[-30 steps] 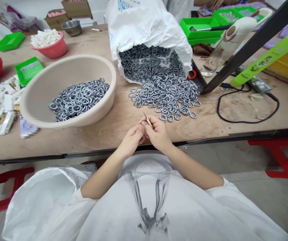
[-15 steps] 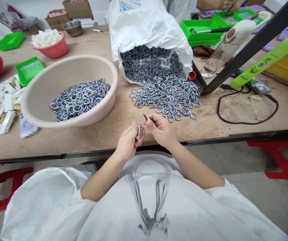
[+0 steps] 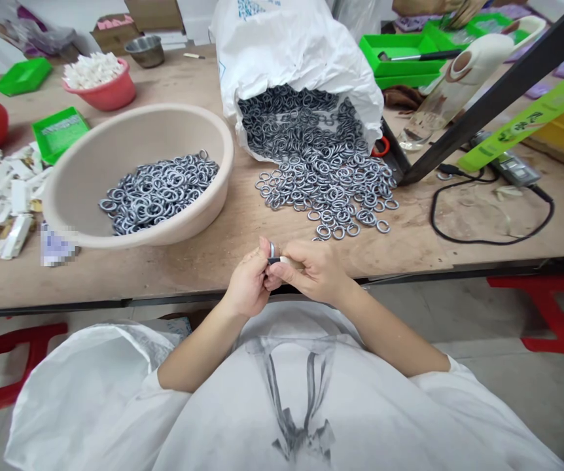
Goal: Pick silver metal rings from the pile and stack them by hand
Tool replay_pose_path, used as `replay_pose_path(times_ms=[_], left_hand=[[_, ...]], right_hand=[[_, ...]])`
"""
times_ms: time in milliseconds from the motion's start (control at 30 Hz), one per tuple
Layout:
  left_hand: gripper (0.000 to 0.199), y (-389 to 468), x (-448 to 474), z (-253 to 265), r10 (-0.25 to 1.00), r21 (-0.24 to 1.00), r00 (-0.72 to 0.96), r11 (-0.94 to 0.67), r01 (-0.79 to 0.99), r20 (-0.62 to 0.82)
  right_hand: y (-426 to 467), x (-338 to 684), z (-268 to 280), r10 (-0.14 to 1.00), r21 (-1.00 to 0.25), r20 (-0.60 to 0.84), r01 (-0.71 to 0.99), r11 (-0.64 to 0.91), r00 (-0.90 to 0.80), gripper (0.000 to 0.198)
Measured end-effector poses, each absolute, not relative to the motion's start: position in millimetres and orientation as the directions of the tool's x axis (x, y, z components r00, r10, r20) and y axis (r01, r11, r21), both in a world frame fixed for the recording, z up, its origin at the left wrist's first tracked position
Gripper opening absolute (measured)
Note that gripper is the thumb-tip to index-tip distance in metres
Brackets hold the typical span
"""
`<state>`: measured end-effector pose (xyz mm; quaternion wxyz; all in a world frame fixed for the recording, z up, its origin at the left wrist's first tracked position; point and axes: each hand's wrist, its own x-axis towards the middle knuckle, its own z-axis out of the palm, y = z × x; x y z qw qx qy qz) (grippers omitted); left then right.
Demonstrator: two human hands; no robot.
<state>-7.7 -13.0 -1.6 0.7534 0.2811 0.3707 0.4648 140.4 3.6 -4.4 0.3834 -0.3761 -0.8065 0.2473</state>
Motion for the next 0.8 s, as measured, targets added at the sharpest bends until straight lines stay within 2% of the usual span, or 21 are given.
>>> replay_pose_path(times_ms=[167, 300, 367, 467, 533, 600, 700, 767, 800], left_hand=[[0.060, -12.2, -7.6, -2.6, 0.899, 0.765, 0.327, 0.424, -0.484, -0.291], [0.060, -9.7, -8.0, -4.7, 0.906, 0.772, 0.310, 0.411, -0.486, -0.287], [0.061, -10.6, -8.0, -4.6, 0.904, 0.788, 0.336, 0.404, -0.465, -0.265], [0.062, -13.7, -8.8, -3.7, 0.869, 0.815, 0.444, 0.412, -0.408, -0.217], [0.060, -13.7, -10.7, -4.0, 0.870, 0.818, 0.446, 0.405, -0.407, -0.209], [0.056, -10.4, -13.9, -5.5, 0.901, 0.834, 0.375, 0.371, -0.409, -0.217], [0.046, -1.6, -20.0, -8.9, 0.934, 0.878, 0.271, 0.322, -0.355, -0.233], [0.043, 4.4, -23.4, -11.4, 0.944, 0.894, 0.227, 0.305, -0.328, -0.239], [0.042, 6.7, -24.5, -12.7, 0.948, 0.897, 0.206, 0.300, -0.325, -0.242]], right_hand=[[1.6, 140.9, -2.3, 0.789, -0.688, 0.442, 0.404, 0.603, -0.425, 0.047], [0.8, 135.1, -7.8, 0.850, -0.777, 0.345, 0.386, 0.497, -0.399, 0.046], [7.2, 136.5, -14.2, 0.899, -0.831, 0.305, 0.374, 0.412, -0.313, 0.048], [27.1, 151.9, -23.5, 0.955, -0.843, 0.294, 0.458, 0.283, -0.051, 0.053], [42.5, 166.8, -26.9, 0.961, -0.739, 0.272, 0.651, 0.176, 0.048, 0.048], [55.5, 178.5, -27.8, 0.973, -0.542, 0.230, 0.835, 0.098, 0.035, 0.034], [67.6, 183.4, -27.2, 0.988, -0.310, 0.152, 0.949, 0.062, -0.015, 0.020], [70.9, 180.5, -26.2, 0.991, -0.290, 0.134, 0.955, 0.056, -0.018, 0.015], [70.9, 178.0, -25.5, 0.990, -0.328, 0.139, 0.943, 0.059, -0.014, 0.014]])
